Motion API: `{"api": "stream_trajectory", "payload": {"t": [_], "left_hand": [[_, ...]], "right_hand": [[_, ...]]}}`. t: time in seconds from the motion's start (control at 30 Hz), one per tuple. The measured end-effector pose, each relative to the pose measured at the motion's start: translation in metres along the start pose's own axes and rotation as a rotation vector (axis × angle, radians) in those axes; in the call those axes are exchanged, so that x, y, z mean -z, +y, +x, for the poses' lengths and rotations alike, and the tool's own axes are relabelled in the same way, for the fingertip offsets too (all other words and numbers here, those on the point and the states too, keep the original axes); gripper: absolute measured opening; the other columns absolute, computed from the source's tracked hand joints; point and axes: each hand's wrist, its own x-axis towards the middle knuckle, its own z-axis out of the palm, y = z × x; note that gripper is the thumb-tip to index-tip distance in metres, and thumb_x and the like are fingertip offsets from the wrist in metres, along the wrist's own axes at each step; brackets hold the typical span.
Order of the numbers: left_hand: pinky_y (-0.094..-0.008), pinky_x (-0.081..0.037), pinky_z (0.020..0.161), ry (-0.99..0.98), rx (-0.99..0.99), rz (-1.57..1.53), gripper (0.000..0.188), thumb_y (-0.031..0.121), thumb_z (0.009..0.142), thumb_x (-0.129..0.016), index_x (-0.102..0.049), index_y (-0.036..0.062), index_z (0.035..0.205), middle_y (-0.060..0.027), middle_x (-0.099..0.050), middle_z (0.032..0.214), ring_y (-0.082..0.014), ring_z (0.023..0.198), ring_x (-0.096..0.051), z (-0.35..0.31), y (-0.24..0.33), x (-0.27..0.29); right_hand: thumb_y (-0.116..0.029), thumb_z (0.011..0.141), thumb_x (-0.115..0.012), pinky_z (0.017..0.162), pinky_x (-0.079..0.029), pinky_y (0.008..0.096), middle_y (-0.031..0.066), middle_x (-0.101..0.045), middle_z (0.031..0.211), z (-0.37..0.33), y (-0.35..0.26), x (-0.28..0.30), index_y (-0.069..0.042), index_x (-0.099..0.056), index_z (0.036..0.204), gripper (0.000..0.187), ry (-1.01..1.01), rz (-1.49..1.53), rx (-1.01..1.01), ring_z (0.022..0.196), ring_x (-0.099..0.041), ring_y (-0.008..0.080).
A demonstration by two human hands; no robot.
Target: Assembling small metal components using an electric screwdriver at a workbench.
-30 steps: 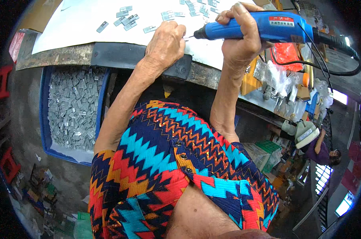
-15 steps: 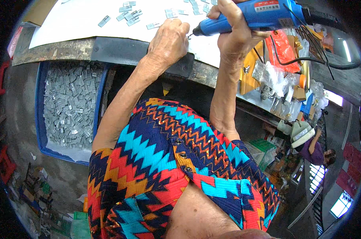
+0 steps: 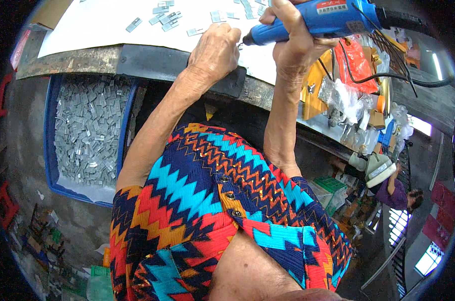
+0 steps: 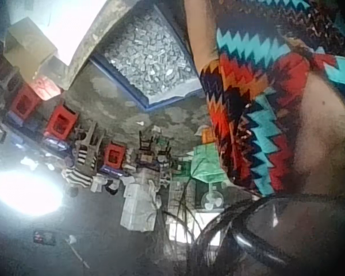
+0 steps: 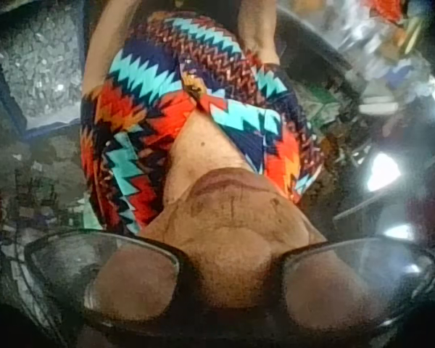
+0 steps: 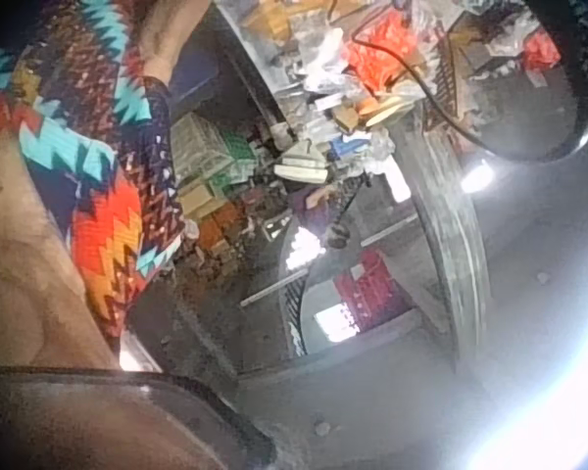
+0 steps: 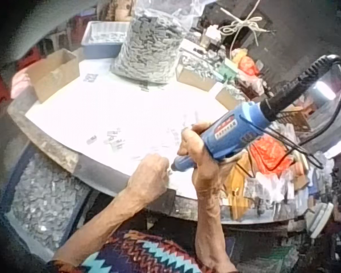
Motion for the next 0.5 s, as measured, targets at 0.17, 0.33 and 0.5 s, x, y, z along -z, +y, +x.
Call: {"api": "stream_trajectory", "payload": {"t": [0.17, 0.33, 0.5], "left_hand": [[-0.0397, -0.043, 0.069, 0.009, -0.012, -0.005, 0.019, -0.003, 0.060, -0.062, -0.051, 0.0028, 0.074, -0.0140, -0.053, 0.072, -0.0326, 0.075, -0.052, 0.001, 0.000, 0.000], [-0.0402, -0.043, 0.068, 0.032, -0.035, -0.026, 0.017, -0.003, 0.060, -0.061, -0.051, 0.0027, 0.072, -0.0145, -0.052, 0.071, -0.0330, 0.074, -0.053, 0.003, -0.003, -0.003], [-0.0404, -0.043, 0.066, 0.017, -0.026, -0.040, 0.014, -0.001, 0.061, -0.060, -0.051, 0.0019, 0.070, -0.0152, -0.052, 0.069, -0.0336, 0.071, -0.053, 0.004, -0.005, -0.003]], "right_hand": [[-0.004, 0.067, -0.064, 0.048, -0.046, 0.0250, 0.0060, -0.056, 0.061, -0.003, -0.004, -0.003, 0.003, -0.055, 0.077, 0.015, 0.067, -0.064, -0.034, 0.049, -0.055, 0.0126], [-0.001, 0.066, -0.064, 0.049, -0.046, 0.0246, 0.0054, -0.056, 0.062, -0.002, 0.002, 0.000, 0.003, -0.055, 0.078, 0.015, 0.048, -0.012, 0.008, 0.050, -0.055, 0.0128], [0.001, 0.067, -0.062, 0.047, -0.045, 0.0244, 0.0050, -0.055, 0.062, 0.000, 0.006, 0.007, 0.002, -0.054, 0.080, 0.015, -0.100, 0.102, -0.001, 0.050, -0.054, 0.0123]]}}
